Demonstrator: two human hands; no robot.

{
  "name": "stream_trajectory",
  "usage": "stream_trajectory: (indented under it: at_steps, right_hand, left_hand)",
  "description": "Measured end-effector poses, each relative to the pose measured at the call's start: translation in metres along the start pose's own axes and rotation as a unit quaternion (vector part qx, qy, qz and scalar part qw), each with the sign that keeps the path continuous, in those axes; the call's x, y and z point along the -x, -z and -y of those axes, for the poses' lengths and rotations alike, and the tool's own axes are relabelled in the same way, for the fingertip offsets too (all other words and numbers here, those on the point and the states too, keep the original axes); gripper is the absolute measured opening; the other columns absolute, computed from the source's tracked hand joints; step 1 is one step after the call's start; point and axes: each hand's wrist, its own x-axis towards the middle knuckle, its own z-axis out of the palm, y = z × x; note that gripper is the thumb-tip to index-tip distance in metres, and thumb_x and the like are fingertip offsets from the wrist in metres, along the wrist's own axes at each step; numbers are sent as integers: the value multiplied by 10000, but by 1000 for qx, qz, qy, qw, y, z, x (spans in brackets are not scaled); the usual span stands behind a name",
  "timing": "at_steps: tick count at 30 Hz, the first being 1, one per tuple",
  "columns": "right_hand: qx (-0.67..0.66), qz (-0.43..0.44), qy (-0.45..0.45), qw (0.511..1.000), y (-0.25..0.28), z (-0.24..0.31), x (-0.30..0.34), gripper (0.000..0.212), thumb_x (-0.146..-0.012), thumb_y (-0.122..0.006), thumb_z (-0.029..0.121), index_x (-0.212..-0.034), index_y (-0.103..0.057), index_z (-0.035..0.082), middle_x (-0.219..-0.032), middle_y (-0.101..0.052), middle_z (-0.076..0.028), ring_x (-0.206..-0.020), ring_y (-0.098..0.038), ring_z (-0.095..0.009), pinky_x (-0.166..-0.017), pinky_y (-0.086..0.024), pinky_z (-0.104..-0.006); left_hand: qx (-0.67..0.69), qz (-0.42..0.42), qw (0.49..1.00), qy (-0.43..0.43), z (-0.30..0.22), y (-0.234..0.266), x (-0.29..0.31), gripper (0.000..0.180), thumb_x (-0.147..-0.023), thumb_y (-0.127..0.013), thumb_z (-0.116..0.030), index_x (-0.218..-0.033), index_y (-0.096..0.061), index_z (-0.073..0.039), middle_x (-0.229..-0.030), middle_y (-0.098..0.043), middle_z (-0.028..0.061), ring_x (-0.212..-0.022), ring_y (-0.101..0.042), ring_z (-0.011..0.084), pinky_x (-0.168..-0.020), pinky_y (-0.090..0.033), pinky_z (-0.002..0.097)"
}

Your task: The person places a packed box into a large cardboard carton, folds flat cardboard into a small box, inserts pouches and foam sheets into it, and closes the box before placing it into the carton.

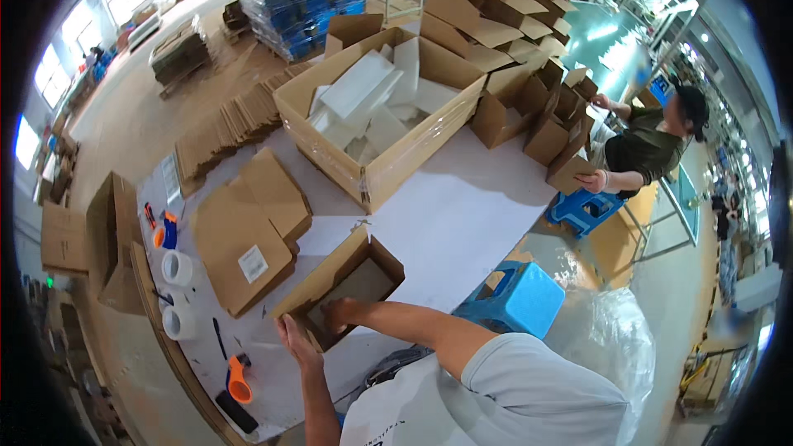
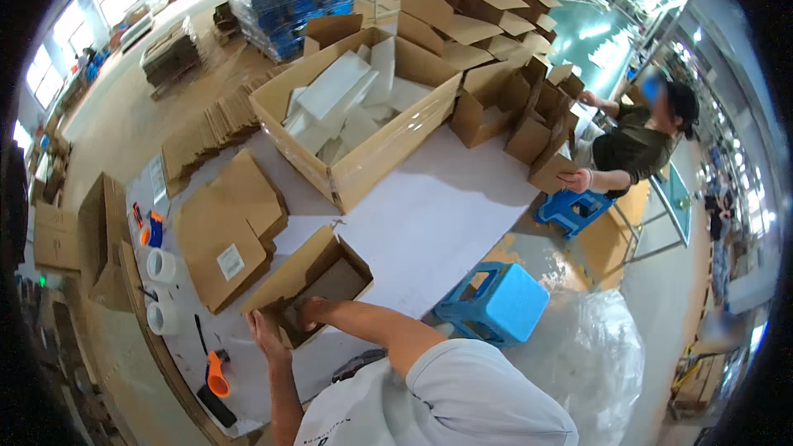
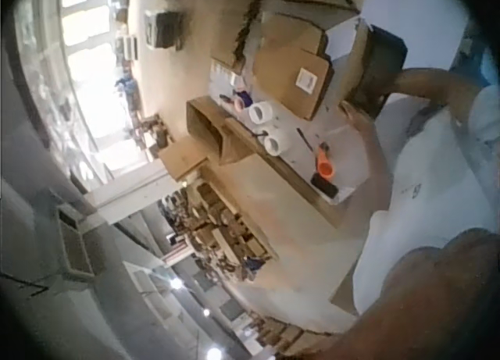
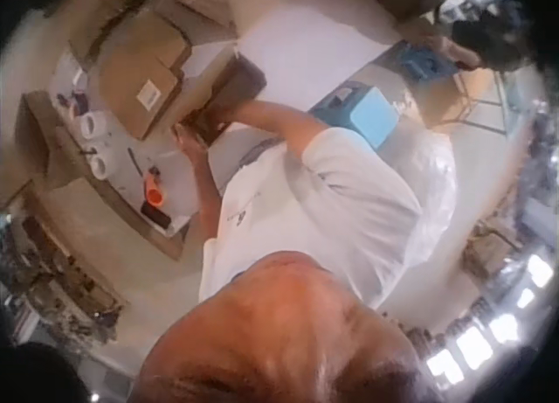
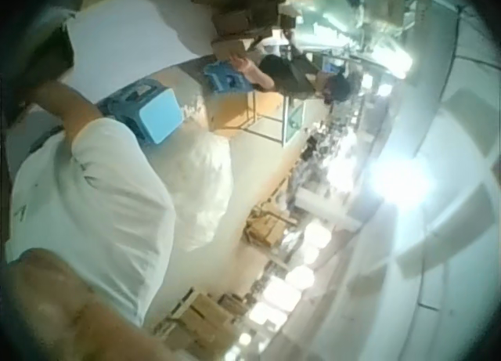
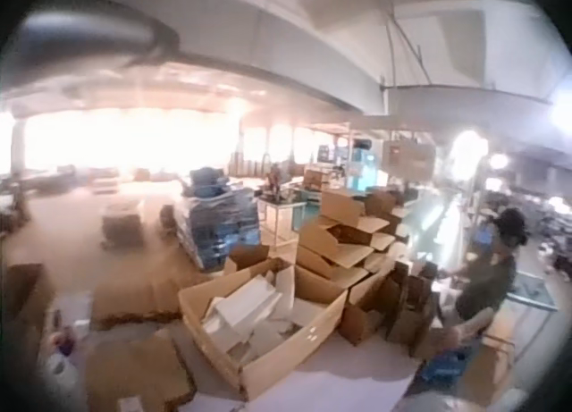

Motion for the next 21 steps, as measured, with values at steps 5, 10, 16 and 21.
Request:
stream_trajectory:
  at_steps: [5,10,16,21]
  right_hand:
    - [-88,61,77,991,39,-2,47,706,-800,-691,300,-1411,-453,35,-1350,-563,-157,-1214,-568,-297,-986,-467,-434]
    - [-228,-123,293,920,-2,-20,119,588,-809,-681,350,-1279,-532,31,-1133,-641,-186,-1096,-611,-336,-939,-472,-447]
    - [-111,-449,-9,887,-75,-94,158,338,-823,-645,287,-1086,-622,76,-951,-650,-99,-930,-614,-322,-810,-485,-432]
    - [-43,-531,-87,842,-83,-192,198,260,-791,-621,226,-1013,-670,98,-924,-644,-73,-952,-591,-282,-798,-476,-426]
  left_hand:
    - [12,-16,998,63,-10,3,6,464,-1032,-445,-373,-1385,-403,-74,-1321,-494,98,-1184,-510,250,-985,-419,378]
    - [8,13,995,99,10,-29,14,522,-1029,-436,-400,-1441,-322,-101,-1351,-481,95,-1218,-491,260,-995,-417,385]
    - [-4,153,969,193,38,-103,28,591,-1014,-449,-434,-1493,-268,-141,-1483,-372,63,-1355,-349,270,-1066,-309,411]
    - [-146,210,943,214,57,-107,22,666,-985,-492,-462,-1520,-263,-139,-1545,-311,65,-1371,-315,269,-1052,-297,430]
